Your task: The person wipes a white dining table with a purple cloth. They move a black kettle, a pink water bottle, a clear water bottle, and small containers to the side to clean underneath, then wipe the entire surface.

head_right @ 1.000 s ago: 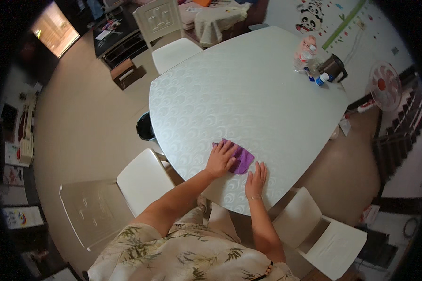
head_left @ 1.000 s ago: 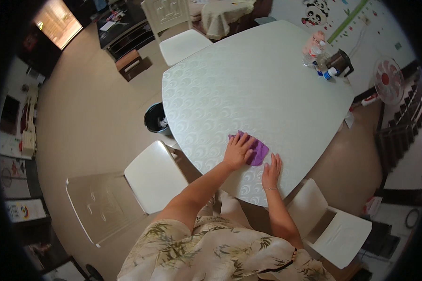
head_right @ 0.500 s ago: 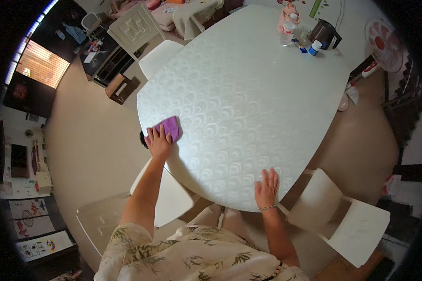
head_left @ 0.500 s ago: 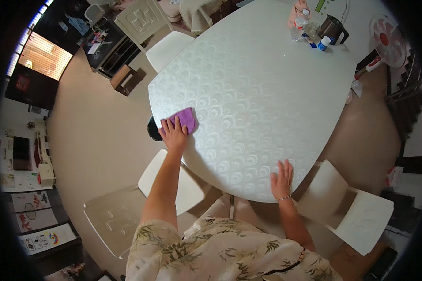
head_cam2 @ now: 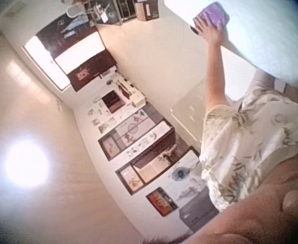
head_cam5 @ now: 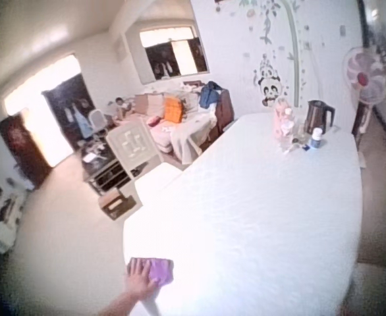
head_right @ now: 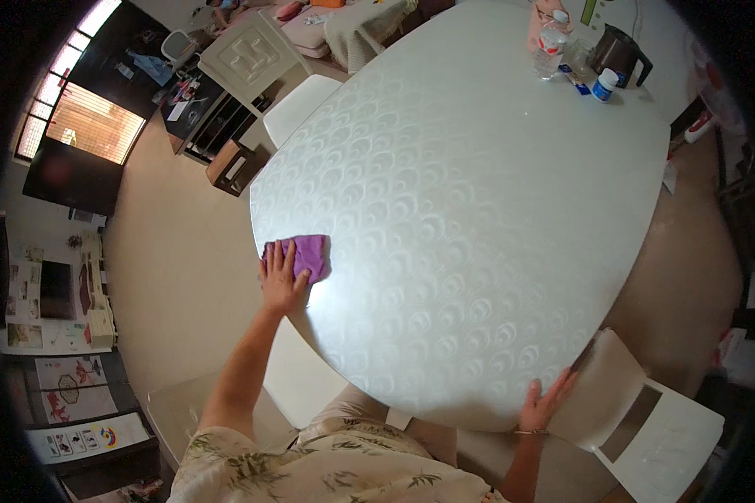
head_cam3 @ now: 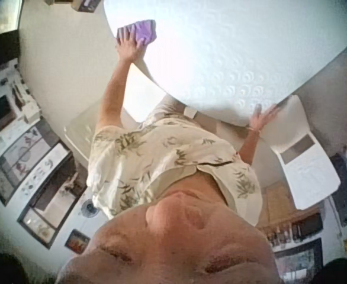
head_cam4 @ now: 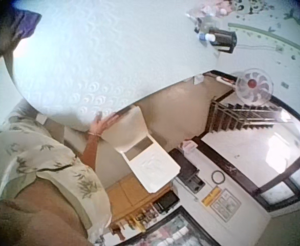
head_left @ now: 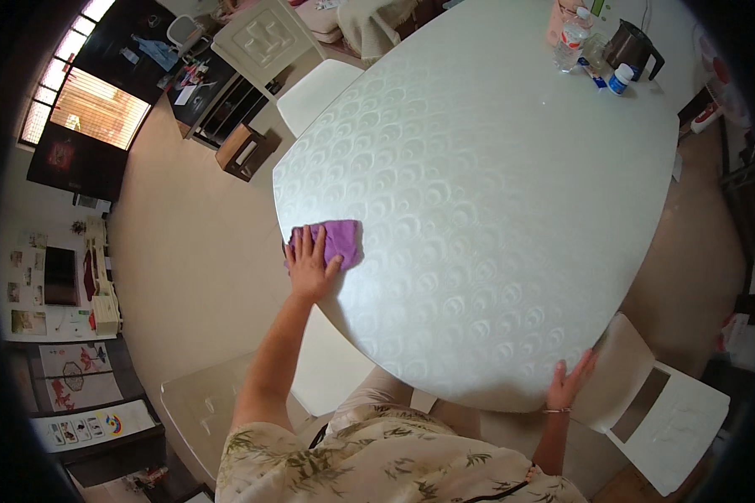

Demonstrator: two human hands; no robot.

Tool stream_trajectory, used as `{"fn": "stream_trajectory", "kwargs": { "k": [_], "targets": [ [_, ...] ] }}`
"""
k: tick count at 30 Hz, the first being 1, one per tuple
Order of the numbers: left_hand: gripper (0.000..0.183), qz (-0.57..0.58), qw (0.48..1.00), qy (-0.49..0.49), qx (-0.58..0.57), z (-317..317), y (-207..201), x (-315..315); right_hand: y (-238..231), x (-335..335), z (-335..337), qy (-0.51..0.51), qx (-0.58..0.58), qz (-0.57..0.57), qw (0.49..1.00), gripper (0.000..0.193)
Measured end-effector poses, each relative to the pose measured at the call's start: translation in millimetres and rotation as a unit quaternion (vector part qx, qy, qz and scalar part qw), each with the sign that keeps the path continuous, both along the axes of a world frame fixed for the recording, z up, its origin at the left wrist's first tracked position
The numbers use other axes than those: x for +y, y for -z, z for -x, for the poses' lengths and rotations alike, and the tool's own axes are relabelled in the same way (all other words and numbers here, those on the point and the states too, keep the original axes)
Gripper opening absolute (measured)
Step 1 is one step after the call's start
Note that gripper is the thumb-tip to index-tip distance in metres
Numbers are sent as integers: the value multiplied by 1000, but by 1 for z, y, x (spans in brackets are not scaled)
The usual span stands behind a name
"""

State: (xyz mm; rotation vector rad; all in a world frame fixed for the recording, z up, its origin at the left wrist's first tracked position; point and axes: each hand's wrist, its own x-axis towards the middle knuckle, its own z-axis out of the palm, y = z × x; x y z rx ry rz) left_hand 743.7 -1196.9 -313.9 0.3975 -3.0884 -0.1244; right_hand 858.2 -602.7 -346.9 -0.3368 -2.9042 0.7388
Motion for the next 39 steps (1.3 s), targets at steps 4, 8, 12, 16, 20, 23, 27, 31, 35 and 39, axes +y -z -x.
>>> {"fn": "stream_trajectory", "kwargs": {
  "k": [4, 8, 12, 16, 20, 23, 27, 31, 35, 39],
  "targets": [
    [73, -10, 999, 32, 17, 61, -3, -44, -58, -33, 62, -80, -4, 26, 996, 73],
    [73, -17, 993, 104, 47, 84, 3, -53, -71, -77, 161, -199, -5, 9, 980, 73],
    [74, -11, 991, 119, 61, 81, 4, -63, -69, -132, 248, -262, -26, -12, 965, 70],
    [76, -20, 985, 167, 36, 110, -10, -64, -44, -147, 295, -259, -86, -70, 959, 66],
    [77, -29, 972, 230, 45, 129, -9, -81, -69, -136, 304, -200, -184, -93, 958, 66],
    [86, -56, 962, 265, 47, 129, -6, -89, -61, -126, 294, -212, -157, -90, 960, 65],
    [99, -49, 951, 301, 47, 126, -4, -93, -55, -136, 285, -167, -132, -126, 969, 62],
    [92, -58, 954, 284, 74, 114, -7, -84, -73, -143, 266, -106, -87, -104, 985, 59],
    [74, -66, 935, 345, 48, 105, -13, -81, -113, -173, 210, -92, -82, -104, 987, 57],
    [63, -29, 910, 407, 70, 149, -1, -101, -136, -184, 171, -73, -92, -100, 988, 56]
  ]
}}
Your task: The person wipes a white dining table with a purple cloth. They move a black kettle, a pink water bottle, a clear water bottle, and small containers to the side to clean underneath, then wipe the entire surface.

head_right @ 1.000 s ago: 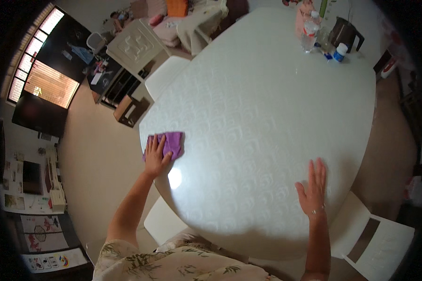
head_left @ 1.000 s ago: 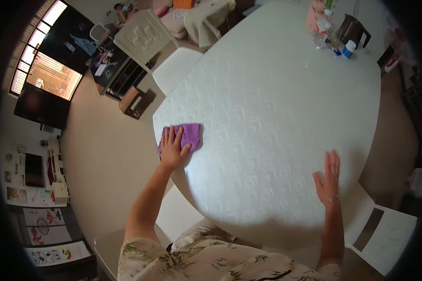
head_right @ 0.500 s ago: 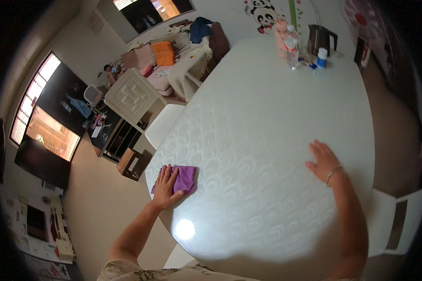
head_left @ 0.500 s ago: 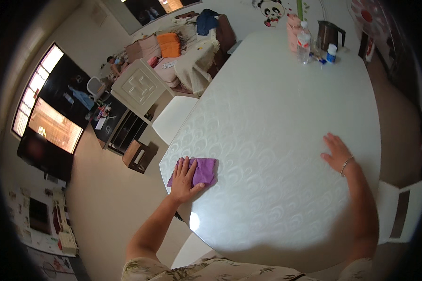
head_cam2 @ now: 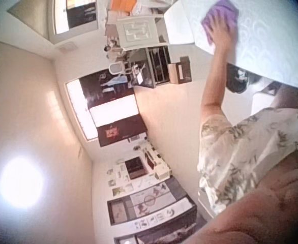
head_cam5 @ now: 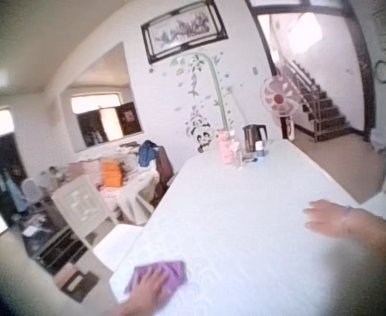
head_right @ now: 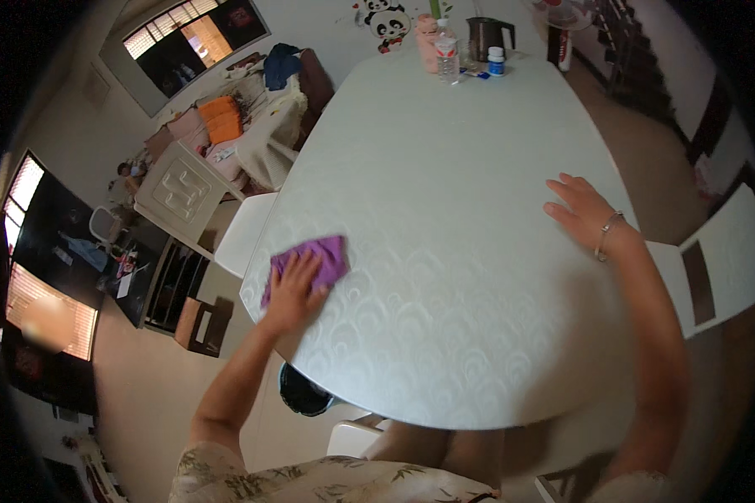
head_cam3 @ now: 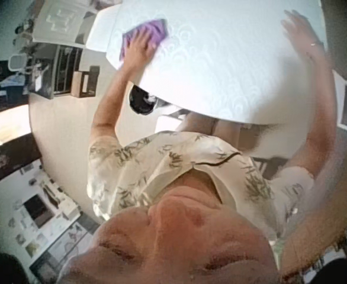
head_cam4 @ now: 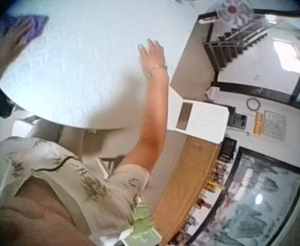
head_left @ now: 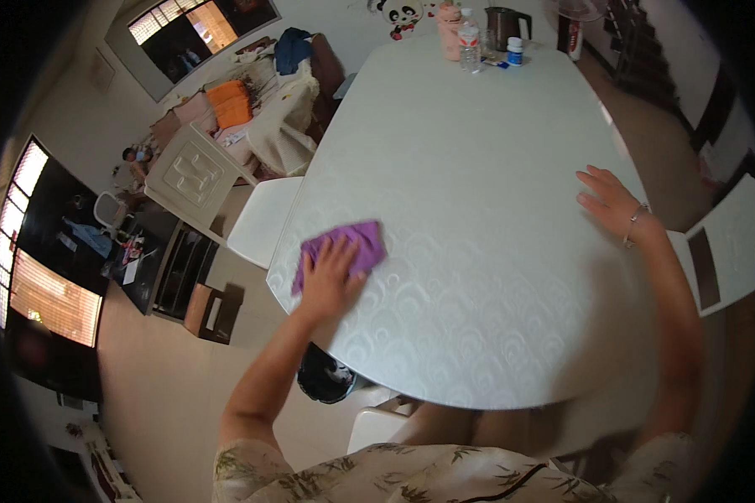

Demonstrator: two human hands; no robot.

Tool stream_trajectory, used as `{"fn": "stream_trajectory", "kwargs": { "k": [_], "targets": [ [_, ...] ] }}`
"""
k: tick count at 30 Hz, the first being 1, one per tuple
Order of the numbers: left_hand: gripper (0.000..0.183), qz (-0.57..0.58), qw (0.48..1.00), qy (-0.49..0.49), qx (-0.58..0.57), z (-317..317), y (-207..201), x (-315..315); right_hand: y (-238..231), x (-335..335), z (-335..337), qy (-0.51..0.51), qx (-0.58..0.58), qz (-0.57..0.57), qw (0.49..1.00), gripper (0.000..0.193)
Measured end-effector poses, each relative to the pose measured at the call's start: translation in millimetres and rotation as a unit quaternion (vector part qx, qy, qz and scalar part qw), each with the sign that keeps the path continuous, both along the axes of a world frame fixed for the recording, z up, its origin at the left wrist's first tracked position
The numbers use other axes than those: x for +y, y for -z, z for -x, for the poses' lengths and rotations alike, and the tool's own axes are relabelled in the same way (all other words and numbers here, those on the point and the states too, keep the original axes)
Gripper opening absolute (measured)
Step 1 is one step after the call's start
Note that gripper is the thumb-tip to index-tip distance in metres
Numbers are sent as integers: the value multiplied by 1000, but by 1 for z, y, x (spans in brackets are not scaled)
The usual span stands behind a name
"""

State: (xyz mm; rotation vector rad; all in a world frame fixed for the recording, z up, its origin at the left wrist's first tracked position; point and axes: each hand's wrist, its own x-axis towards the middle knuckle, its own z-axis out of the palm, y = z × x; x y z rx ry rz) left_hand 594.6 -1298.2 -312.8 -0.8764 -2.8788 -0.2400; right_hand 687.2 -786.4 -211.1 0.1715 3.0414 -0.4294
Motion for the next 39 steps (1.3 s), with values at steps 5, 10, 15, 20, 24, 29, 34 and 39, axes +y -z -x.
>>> {"fn": "stream_trajectory", "kwargs": {
  "k": [5, 10, 15, 20, 24, 29, 34, 39],
  "targets": [
    [54, -87, 994, -10, -61, 43, 16, -8, 22, -6, -58, 40, -10, 22, 999, 55],
    [51, -127, 988, 29, -80, -53, 10, -21, 63, 1, -150, 22, -42, -32, 998, 57],
    [53, -103, 984, 123, -72, -127, 2, 50, 86, -9, -195, 68, -19, -20, 997, 65],
    [59, -76, 996, 16, -38, -66, 14, 110, 111, -25, -207, 173, 20, -2, 985, 73],
    [57, -31, 994, 90, -47, -108, 7, 145, 107, -41, -203, 209, 84, -20, 974, 64],
    [57, -25, 973, 228, -28, -201, 9, 191, 116, -36, -206, 222, 119, -6, 968, 59],
    [56, -47, 982, 168, -69, -166, 10, 118, 112, -36, -210, 208, 104, -5, 973, 55],
    [53, -73, 996, -32, -40, -120, 19, 0, 118, -32, -213, 210, 154, -24, 965, 52]
  ]
}}
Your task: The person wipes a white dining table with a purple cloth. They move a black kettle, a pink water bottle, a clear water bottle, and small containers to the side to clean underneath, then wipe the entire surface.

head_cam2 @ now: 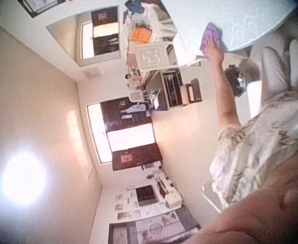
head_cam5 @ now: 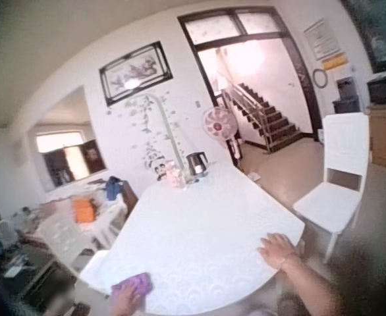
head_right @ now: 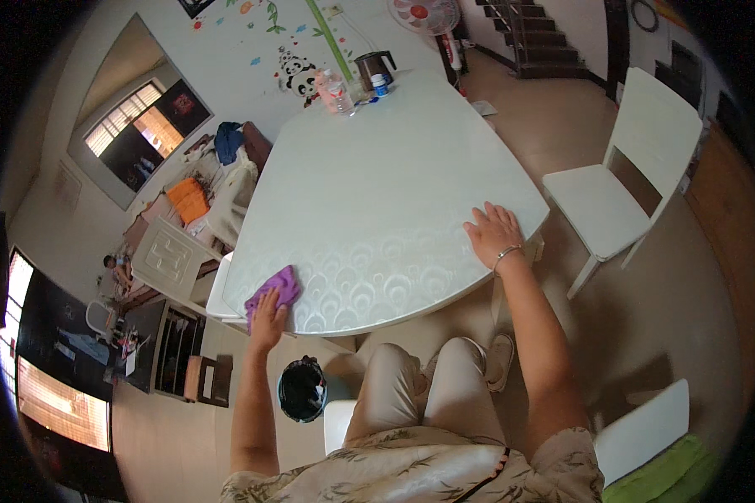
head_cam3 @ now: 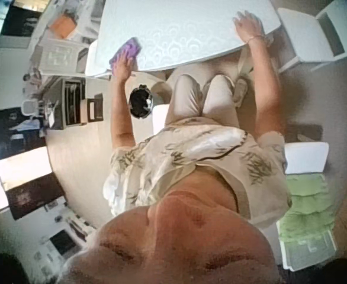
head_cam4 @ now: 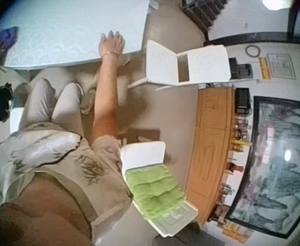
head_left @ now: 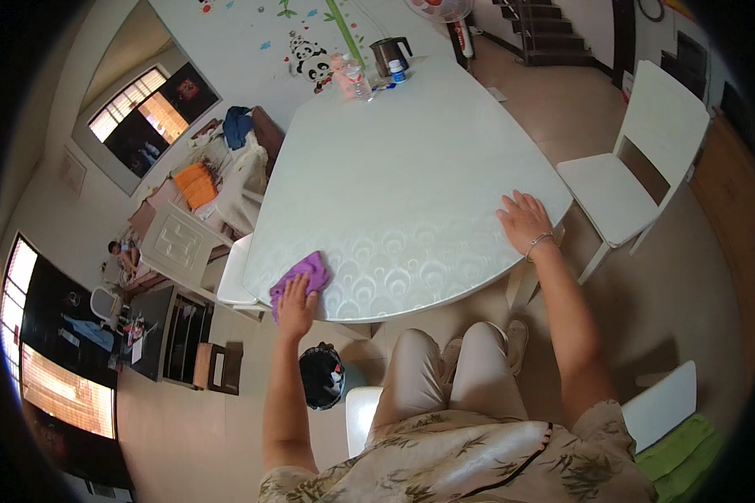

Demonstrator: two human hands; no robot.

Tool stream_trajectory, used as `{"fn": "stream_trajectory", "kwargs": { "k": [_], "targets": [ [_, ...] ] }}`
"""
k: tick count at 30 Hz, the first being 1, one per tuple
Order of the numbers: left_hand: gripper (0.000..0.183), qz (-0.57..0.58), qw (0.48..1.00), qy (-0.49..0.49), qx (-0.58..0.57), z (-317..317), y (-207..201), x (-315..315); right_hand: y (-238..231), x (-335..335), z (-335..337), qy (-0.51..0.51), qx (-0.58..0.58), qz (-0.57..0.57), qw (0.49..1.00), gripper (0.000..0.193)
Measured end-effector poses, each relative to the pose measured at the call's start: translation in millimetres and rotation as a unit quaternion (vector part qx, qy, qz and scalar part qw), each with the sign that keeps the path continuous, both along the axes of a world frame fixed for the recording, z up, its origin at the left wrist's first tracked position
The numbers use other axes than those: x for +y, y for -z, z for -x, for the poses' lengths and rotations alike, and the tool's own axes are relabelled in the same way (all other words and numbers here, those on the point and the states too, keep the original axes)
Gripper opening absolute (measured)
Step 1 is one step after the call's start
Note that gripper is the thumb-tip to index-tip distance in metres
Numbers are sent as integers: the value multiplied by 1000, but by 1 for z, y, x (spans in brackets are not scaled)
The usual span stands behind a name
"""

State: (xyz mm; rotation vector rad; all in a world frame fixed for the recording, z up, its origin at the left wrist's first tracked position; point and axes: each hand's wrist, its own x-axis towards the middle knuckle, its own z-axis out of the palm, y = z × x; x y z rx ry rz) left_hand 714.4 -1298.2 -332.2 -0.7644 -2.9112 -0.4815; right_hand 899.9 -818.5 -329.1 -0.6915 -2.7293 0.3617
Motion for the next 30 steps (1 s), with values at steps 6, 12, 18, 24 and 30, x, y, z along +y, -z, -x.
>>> {"fn": "stream_trajectory", "kwargs": {
  "k": [6, 12, 18, 24, 30],
  "targets": [
    [53, -98, 960, 253, 64, -51, 14, 31, -1, -11, 7, -12, -4, 0, 1000, 52],
    [57, 5, 969, 247, -18, -61, -20, 61, 6, 5, -7, -22, 7, -9, 1000, 52],
    [56, 29, 999, 3, -26, 63, -15, -17, 12, 3, 4, -39, 12, -30, 999, 52],
    [56, 41, 998, -20, -36, 143, 7, -42, 17, 4, 1, -51, 47, -39, 997, 52],
    [57, 50, 993, -103, -40, 247, 8, -23, 25, 10, 1, -57, 79, -62, 993, 51]
  ]
}}
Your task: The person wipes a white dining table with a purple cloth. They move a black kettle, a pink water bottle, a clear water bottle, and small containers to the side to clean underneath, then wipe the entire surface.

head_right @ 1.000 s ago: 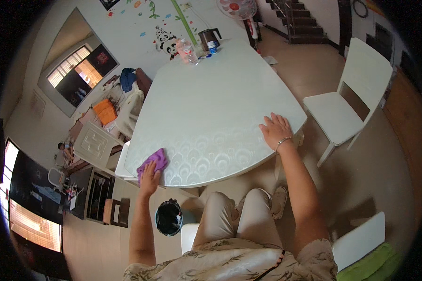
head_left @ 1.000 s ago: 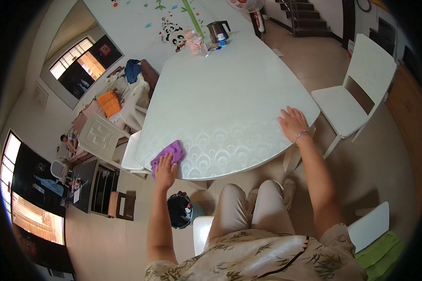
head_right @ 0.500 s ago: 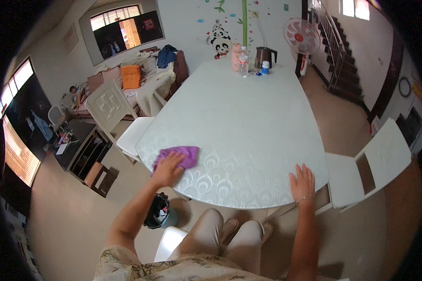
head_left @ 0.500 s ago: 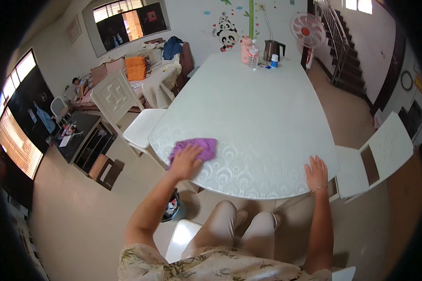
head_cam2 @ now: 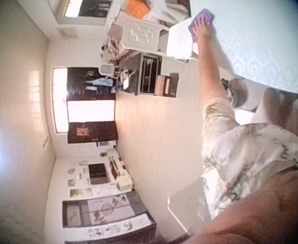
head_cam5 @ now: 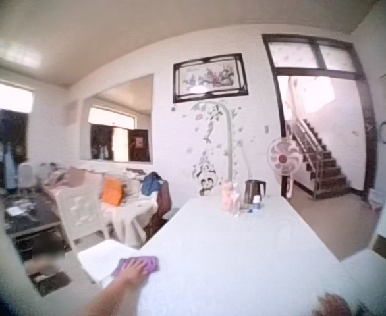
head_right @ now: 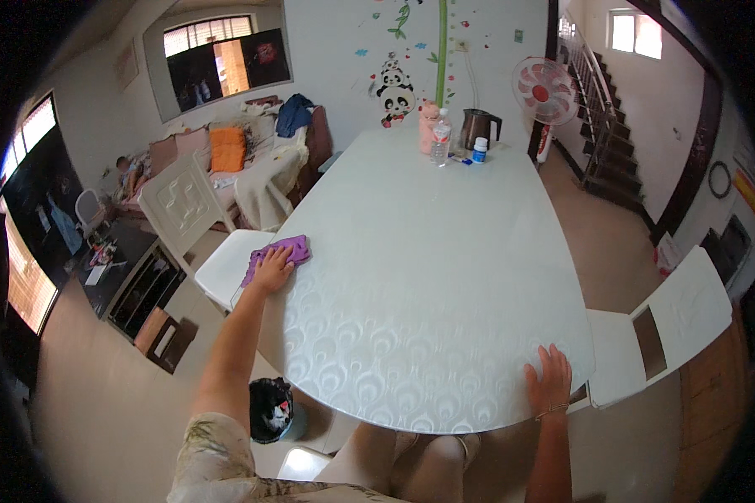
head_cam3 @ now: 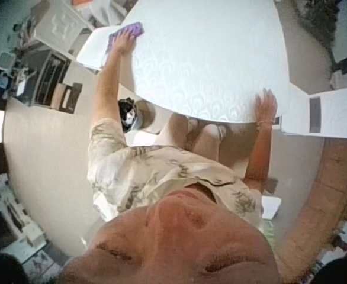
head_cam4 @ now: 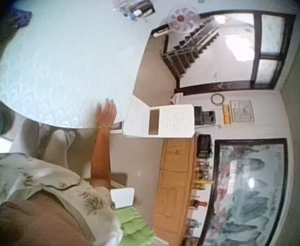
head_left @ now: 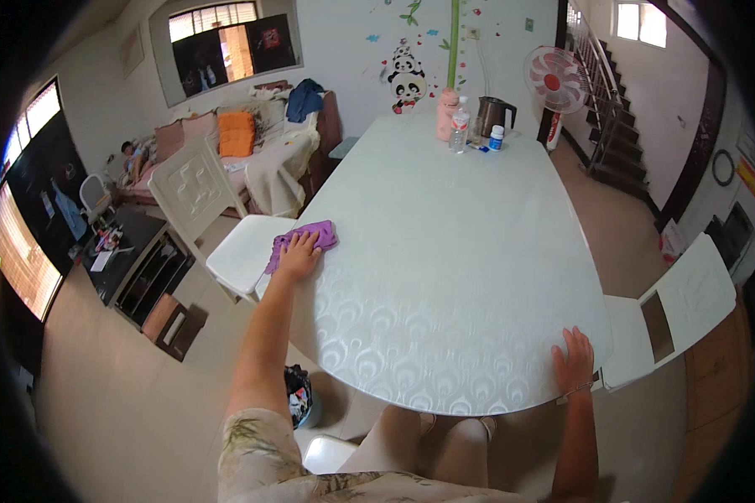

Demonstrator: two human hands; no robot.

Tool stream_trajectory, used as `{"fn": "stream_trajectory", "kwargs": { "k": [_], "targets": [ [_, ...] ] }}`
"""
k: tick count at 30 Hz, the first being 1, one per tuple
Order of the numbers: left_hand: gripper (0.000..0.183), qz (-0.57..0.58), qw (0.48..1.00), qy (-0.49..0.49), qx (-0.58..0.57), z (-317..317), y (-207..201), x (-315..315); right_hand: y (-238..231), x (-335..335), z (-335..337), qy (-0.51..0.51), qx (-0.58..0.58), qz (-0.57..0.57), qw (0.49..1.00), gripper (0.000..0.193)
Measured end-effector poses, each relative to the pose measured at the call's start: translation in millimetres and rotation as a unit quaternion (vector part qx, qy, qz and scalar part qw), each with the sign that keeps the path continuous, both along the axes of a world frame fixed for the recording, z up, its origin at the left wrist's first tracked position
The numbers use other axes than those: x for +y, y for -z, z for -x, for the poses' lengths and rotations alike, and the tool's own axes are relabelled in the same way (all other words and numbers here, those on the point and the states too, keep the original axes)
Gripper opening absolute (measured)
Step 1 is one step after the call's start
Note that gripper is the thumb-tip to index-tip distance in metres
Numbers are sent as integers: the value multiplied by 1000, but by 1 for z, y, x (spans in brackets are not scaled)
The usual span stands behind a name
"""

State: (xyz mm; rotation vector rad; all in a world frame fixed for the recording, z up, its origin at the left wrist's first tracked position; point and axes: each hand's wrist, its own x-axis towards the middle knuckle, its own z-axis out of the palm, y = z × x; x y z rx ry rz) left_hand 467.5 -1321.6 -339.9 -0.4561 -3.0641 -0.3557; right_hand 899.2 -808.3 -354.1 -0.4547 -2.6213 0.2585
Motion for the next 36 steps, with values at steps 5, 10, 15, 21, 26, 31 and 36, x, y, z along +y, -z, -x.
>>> {"fn": "stream_trajectory", "kwargs": {
  "k": [5, 10, 15, 21, 26, 31, 36],
  "targets": [
    [58, 4, 999, 51, 1, 17, -8, 73, -7, -9, 6, 10, 17, -6, 1000, 52],
    [57, -18, 967, 255, 16, -74, -14, 151, 0, -5, 5, 11, 29, -3, 1000, 53],
    [51, -94, 928, 349, -92, -151, -31, 101, -6, -6, -4, 12, 21, 1, 1000, 53],
    [50, -24, 990, 137, 2, -69, -10, 22, -12, -11, 4, 12, 29, 15, 999, 54],
    [51, -12, 982, 185, 27, -98, -12, 79, -14, -16, 6, 22, 20, 31, 999, 54],
    [51, -23, 928, 371, -9, -230, -19, 116, -8, -7, -6, 21, -7, 25, 999, 55],
    [49, -66, 916, 394, -34, -242, -26, 99, -6, 0, -6, 20, 1, 14, 1000, 55]
  ]
}}
